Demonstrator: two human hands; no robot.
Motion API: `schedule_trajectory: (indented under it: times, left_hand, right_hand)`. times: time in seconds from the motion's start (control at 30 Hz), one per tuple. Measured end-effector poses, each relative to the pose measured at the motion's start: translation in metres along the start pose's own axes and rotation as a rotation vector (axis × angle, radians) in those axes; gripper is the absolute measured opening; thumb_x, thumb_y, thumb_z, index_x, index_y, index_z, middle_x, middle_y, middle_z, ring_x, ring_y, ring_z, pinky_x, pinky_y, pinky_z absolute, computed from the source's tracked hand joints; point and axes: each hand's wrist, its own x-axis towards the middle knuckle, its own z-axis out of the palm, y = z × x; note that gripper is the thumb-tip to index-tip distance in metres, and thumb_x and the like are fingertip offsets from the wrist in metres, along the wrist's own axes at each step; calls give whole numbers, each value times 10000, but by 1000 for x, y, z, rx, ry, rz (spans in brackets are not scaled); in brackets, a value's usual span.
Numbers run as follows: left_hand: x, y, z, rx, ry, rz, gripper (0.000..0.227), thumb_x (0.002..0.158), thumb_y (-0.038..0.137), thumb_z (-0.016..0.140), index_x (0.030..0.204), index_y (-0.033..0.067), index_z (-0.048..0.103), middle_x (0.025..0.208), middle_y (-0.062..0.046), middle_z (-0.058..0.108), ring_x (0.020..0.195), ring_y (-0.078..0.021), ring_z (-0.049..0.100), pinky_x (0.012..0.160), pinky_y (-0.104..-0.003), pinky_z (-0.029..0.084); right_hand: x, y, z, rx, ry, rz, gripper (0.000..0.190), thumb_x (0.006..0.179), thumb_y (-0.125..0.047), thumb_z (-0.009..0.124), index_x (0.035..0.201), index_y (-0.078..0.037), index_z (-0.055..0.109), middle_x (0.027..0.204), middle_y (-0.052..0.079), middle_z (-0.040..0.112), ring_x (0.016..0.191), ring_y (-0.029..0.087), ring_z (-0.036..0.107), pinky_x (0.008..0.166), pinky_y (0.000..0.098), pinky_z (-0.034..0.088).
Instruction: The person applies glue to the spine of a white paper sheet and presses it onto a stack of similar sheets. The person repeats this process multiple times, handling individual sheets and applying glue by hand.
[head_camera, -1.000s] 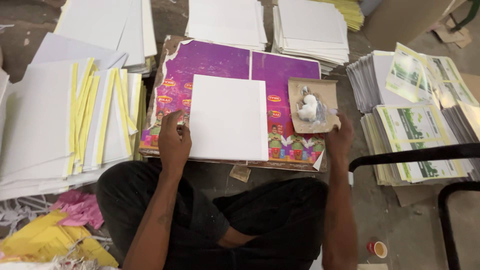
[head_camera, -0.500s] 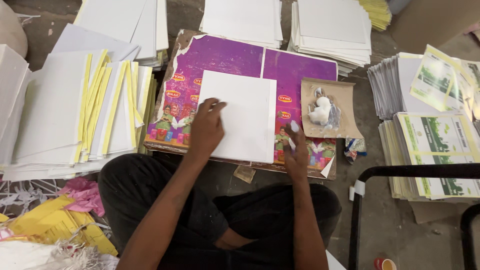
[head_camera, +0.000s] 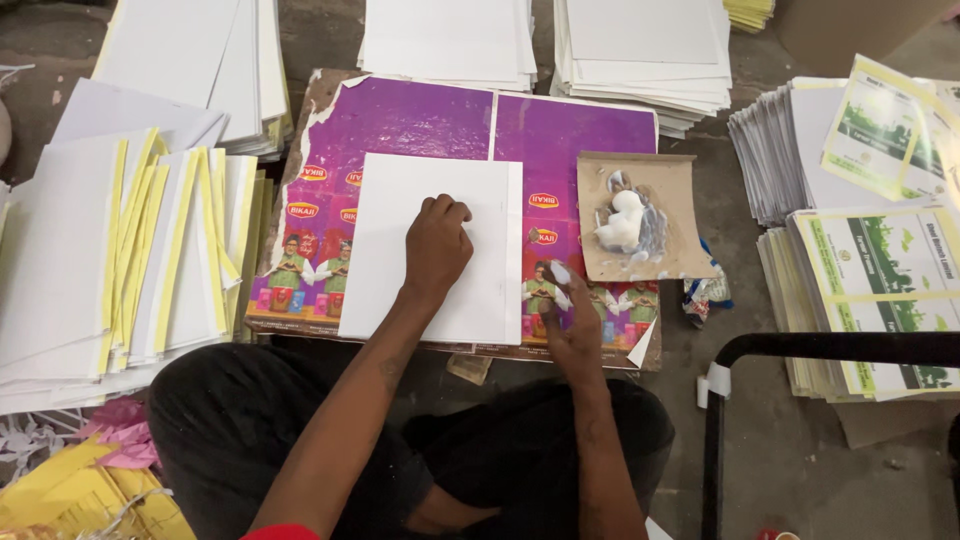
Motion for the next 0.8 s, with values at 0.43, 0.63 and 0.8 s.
schedule_trajectory:
  times: [0.43,0.63,0.8]
  left_hand:
    - [-8,-6,16,146,-34,44,186,803,-60,627,950,53,632,958,-87,587,885,-273,591,710,-387,524]
    - [-3,4,1,131,-54,105,424,813,46,653,1237,35,660,1149,-140,597,957,-290,600,759,-402,538]
    - [2,8,-4,132,-147,74,390,889,124,664,1271,45,652,1223,-157,592,990,-302,593,780,-417,535]
  right_hand:
    - [1,-4,0,57,-21,0,439,1014,-88,668,1433,-12,560,1387,152,669,1304,257,638,1091,356,497]
    - [27,5,1,37,-120,304,485,1037,-251,604,1489,-79,567,1245,149,719,1101,288,673,940,385,563]
    - [121,45,1,-190,-252,-82,435,1062,-185,594,1478,-67,545,1465,227,595,1356,356,567,1116,432,476]
